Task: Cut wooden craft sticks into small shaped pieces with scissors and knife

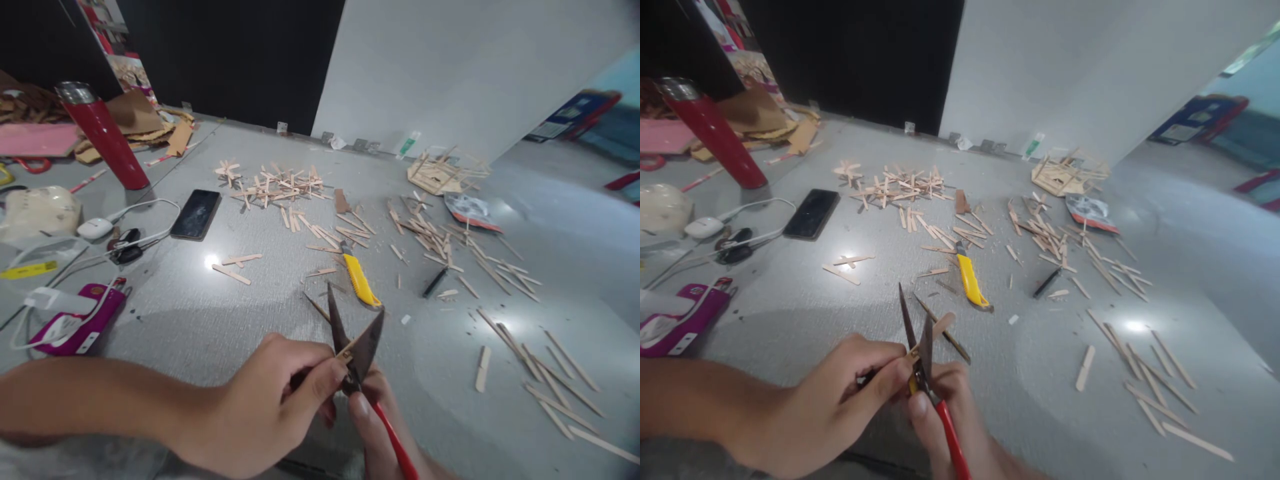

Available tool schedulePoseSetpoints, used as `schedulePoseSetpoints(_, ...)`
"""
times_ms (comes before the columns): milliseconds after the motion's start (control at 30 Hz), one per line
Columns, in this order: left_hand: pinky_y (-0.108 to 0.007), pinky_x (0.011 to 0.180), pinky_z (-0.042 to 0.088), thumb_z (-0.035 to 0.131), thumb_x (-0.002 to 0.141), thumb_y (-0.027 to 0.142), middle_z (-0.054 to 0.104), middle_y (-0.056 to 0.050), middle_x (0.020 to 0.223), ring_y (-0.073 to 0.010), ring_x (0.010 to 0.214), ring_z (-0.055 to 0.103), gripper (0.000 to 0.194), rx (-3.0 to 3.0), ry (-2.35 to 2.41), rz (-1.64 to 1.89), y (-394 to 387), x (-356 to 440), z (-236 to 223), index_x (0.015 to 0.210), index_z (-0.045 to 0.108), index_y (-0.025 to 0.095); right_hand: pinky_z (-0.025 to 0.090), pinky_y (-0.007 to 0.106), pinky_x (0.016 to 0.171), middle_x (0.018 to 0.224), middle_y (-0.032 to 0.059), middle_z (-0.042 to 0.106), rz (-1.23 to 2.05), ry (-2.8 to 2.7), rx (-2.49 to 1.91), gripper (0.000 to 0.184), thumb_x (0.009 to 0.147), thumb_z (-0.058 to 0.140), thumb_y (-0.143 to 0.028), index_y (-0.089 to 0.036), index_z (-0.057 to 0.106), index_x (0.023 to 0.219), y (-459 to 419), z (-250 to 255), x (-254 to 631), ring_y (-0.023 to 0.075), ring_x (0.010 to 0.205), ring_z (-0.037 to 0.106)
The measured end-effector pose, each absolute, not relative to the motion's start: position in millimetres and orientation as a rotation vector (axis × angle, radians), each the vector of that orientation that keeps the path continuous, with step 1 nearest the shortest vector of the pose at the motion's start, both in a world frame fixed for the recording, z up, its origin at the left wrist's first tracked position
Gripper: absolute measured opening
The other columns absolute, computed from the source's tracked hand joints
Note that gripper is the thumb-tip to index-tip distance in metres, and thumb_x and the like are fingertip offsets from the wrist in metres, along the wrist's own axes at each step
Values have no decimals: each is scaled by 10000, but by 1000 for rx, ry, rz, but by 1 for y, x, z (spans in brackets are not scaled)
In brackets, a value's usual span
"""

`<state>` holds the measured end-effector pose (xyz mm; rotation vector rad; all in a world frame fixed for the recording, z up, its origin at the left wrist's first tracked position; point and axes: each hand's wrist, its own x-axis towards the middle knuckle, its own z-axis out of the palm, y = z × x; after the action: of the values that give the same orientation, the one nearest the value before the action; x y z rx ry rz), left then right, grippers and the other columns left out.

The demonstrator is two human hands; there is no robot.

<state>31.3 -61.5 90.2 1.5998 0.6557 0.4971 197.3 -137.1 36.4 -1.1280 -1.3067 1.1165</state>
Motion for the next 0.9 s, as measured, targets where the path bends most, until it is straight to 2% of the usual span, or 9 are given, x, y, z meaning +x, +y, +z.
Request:
schedulePoseSetpoints(133, -205, 568, 346, 399, 1087, 374, 549, 19, 650, -90, 595, 458, 437, 1591, 644, 511, -63, 31, 89, 731, 536, 160, 489, 347, 608, 682, 33, 570, 1115, -1285, -1153, 465, 992, 503, -624, -213, 647, 827, -134, 42, 193, 196, 621, 530)
schedulePoseSetpoints(300, -215, 590, 361, 427, 1076, 407, 525, 21, 668, -102, 620, 457, 415, 1560, 642, 477, -63, 31, 87, 757, 536, 165, 465, 324, 585, 614, 7, 506, 1169, -1340, -1093, 536, 1024, 443, -611, -210, 583, 696, -133, 41, 192, 164, 566, 480)
schedulePoseSetpoints(467, -233, 563, 320, 383, 1074, 469, 431, 27, 651, -114, 627, 395, 480, 1558, 665, 488, -61, 34, 86, 699, 459, 179, 530, 351, 661, 770, 63, 653, 1131, -1358, -1082, 446, 1034, 446, -586, -214, 618, 860, -133, 39, 195, 216, 711, 628)
schedulePoseSetpoints(600, -233, 544, 294, 387, 1070, 465, 391, 39, 628, -104, 601, 364, 498, 1534, 653, 457, -61, 35, 86, 662, 423, 182, 544, 364, 655, 733, 74, 666, 1122, -1427, -1115, 491, 1040, 419, -591, -216, 637, 810, -134, 37, 200, 222, 697, 638)
schedulePoseSetpoints(733, -227, 558, 309, 417, 1064, 455, 415, 40, 629, -100, 603, 387, 485, 1516, 654, 419, -60, 34, 87, 665, 436, 179, 559, 371, 713, 823, 91, 701, 1019, -1442, -1141, 435, 1048, 454, -533, -206, 684, 877, -138, 29, 203, 228, 767, 665)
schedulePoseSetpoints(800, -228, 576, 329, 414, 1066, 455, 449, 33, 637, -105, 616, 423, 480, 1509, 661, 401, -60, 34, 88, 678, 459, 177, 553, 363, 706, 790, 82, 687, 1037, -1423, -1134, 448, 1054, 435, -528, -203, 667, 851, -139, 26, 203, 220, 739, 656)
schedulePoseSetpoints(900, -228, 589, 347, 399, 1071, 466, 464, 28, 648, -109, 625, 437, 486, 1481, 661, 398, -60, 34, 89, 687, 470, 176, 519, 333, 614, 681, 49, 623, 1103, -1352, -1115, 482, 1038, 435, -579, -209, 618, 790, -138, 25, 199, 195, 626, 598)
